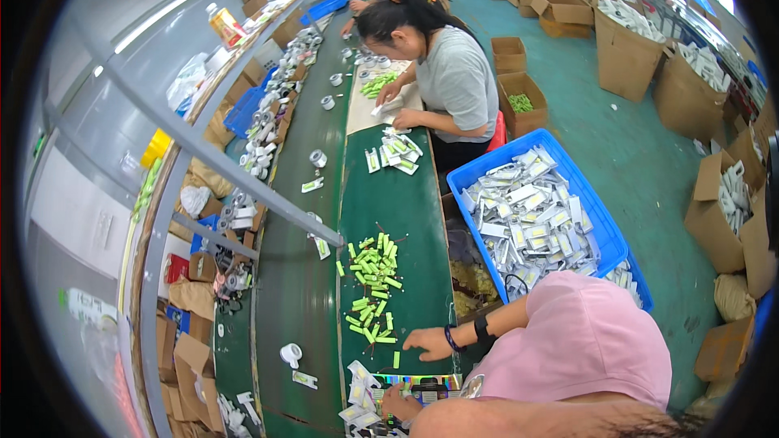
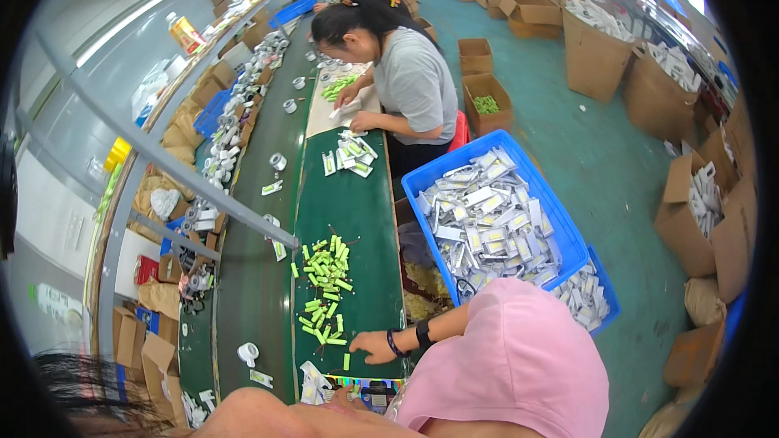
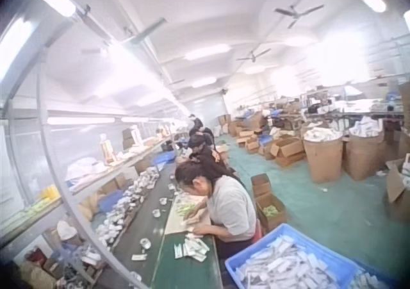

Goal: Assembling small electronic components at a factory workstation.

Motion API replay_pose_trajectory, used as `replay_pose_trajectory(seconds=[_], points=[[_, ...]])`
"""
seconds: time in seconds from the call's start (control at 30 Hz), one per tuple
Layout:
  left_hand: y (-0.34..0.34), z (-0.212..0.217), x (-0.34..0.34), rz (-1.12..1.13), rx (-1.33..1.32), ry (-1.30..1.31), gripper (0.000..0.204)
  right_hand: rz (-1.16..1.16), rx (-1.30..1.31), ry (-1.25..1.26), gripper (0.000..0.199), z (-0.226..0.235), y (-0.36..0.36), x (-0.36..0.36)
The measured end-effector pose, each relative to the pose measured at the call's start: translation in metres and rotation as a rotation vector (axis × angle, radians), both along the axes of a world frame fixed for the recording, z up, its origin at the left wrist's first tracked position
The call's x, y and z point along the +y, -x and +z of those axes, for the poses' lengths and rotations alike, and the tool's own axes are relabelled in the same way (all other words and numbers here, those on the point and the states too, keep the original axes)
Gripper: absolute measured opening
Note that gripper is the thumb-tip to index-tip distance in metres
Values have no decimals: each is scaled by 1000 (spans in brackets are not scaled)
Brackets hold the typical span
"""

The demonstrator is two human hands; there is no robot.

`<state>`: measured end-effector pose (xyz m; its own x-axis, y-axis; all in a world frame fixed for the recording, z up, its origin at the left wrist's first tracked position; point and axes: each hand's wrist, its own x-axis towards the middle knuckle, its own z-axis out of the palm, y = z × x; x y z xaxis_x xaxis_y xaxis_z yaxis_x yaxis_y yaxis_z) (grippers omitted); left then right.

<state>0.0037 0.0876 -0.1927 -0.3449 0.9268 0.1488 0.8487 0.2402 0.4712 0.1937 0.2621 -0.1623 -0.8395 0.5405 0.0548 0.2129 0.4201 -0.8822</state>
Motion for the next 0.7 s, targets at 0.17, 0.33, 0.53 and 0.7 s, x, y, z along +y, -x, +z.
replay_pose_trajectory(seconds=[0.17,0.33,0.53,0.7], points=[[-4,19,-31,118,63,62,22,208,-122,16,48,-5,12,-42],[14,5,-75,410,-303,-11,24,283,-202,-11,45,-17,11,-57],[52,-2,-61,405,-294,-70,26,302,-141,-84,25,-46,11,-66],[100,25,-41,364,-252,-142,27,473,-207,-63,24,-53,13,-57]])
